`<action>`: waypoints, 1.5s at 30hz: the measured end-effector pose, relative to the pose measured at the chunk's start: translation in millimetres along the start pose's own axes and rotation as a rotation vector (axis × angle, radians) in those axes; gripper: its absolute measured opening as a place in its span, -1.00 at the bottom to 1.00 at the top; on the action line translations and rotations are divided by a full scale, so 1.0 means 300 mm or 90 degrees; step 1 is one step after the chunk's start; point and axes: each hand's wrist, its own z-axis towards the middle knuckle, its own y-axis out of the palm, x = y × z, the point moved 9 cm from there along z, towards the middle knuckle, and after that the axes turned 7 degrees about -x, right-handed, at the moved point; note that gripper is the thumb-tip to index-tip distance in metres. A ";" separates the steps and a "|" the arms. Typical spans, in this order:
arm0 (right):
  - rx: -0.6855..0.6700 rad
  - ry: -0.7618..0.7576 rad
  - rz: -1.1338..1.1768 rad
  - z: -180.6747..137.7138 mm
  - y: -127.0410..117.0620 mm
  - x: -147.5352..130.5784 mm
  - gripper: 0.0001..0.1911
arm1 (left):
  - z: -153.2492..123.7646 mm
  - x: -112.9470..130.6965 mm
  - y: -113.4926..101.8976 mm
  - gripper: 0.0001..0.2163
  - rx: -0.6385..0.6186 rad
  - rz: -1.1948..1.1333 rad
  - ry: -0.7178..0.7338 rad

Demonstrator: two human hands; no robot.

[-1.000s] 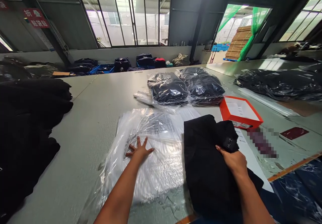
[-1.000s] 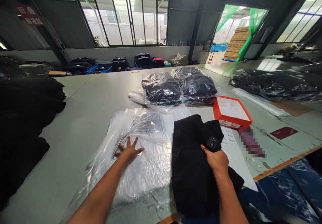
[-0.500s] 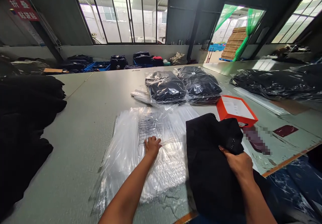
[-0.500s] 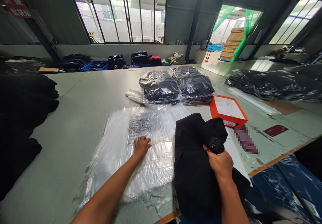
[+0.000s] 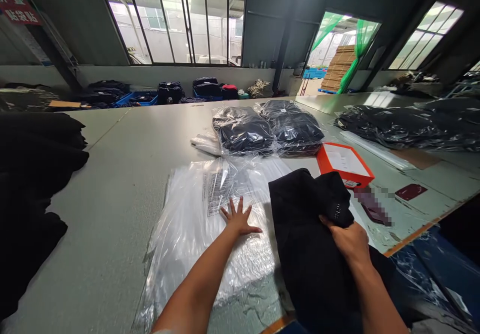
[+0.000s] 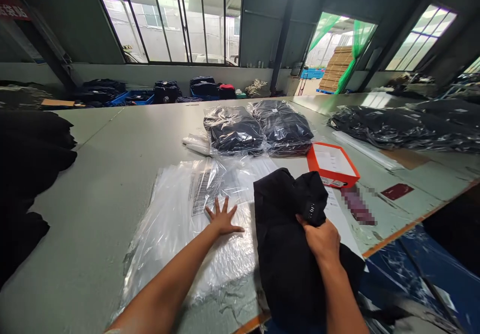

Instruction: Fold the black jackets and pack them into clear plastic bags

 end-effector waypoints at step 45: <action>0.034 -0.008 0.064 0.036 0.054 0.080 -0.59 | -0.021 -0.053 -0.035 -0.80 0.034 -0.288 0.078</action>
